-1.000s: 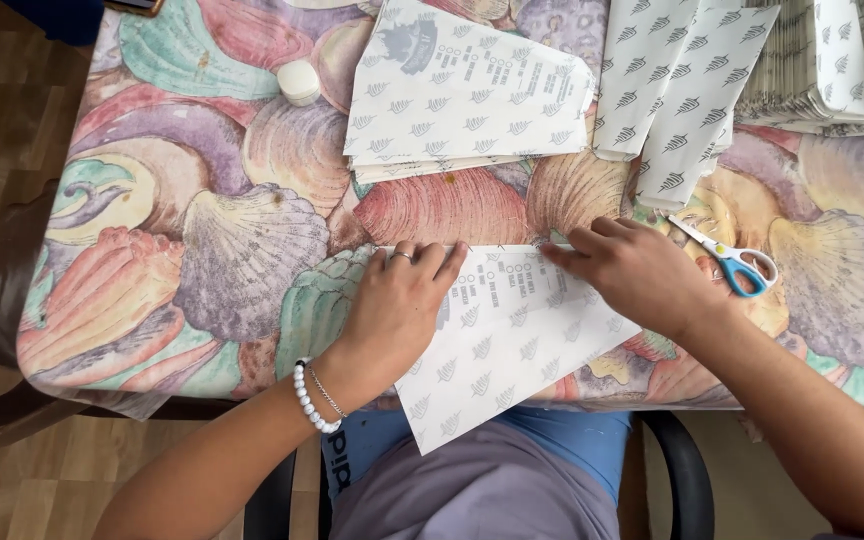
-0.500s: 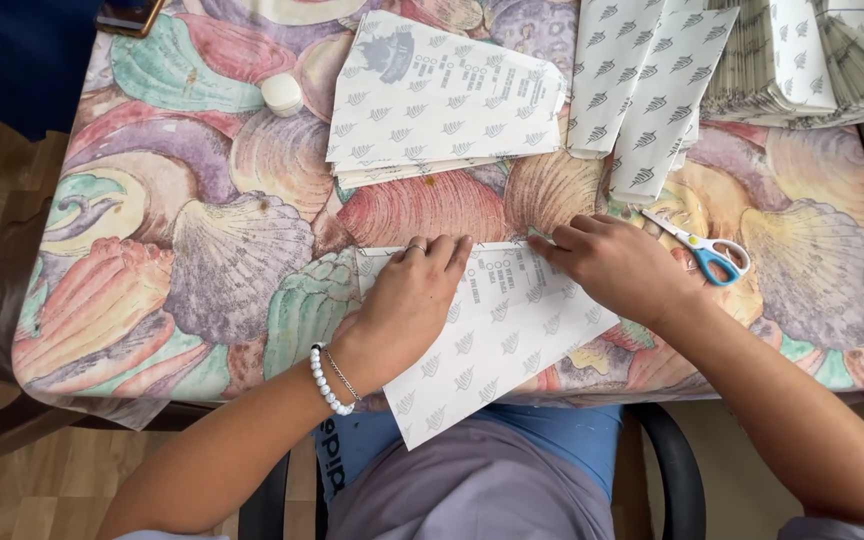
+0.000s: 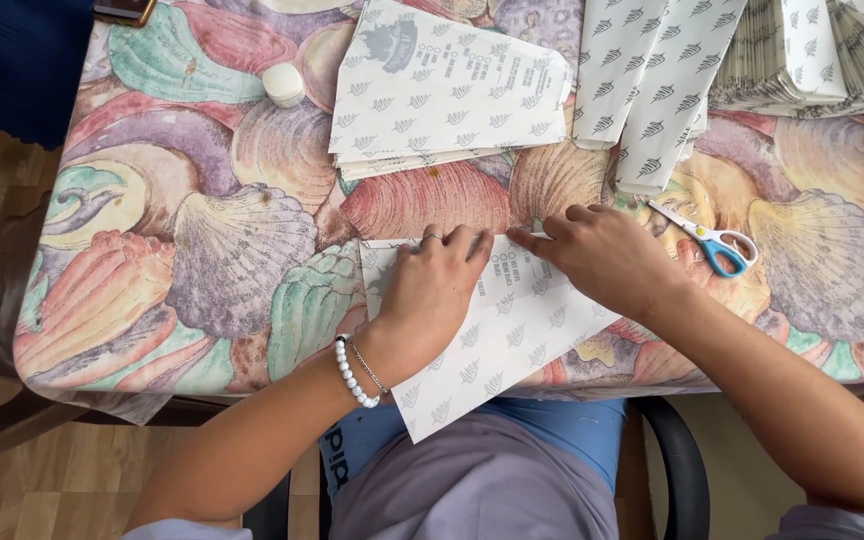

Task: Manually folding printed paper sheets into bags and organizing them into stacks.

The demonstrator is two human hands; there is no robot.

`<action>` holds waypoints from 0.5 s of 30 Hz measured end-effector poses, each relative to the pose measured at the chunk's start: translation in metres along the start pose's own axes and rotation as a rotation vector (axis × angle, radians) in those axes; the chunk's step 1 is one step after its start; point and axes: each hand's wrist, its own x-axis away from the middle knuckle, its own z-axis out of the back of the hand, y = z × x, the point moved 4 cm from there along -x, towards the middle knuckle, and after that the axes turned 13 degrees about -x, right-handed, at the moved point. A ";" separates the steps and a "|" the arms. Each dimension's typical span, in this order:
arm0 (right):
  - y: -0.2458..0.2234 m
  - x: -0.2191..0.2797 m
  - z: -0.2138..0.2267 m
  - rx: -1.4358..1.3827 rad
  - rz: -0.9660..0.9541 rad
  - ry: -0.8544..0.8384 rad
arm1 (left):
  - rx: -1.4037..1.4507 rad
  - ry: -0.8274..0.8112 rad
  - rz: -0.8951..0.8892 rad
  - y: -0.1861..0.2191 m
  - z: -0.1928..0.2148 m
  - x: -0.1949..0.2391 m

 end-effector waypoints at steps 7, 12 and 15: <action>0.010 0.009 -0.021 0.004 0.052 0.058 | -0.116 -0.021 0.025 0.013 -0.004 -0.005; 0.027 0.022 -0.048 -0.041 0.095 0.234 | -0.119 -0.065 -0.037 0.013 0.010 -0.004; 0.023 0.018 -0.043 0.024 0.108 0.203 | -0.089 0.014 -0.111 0.029 -0.027 -0.010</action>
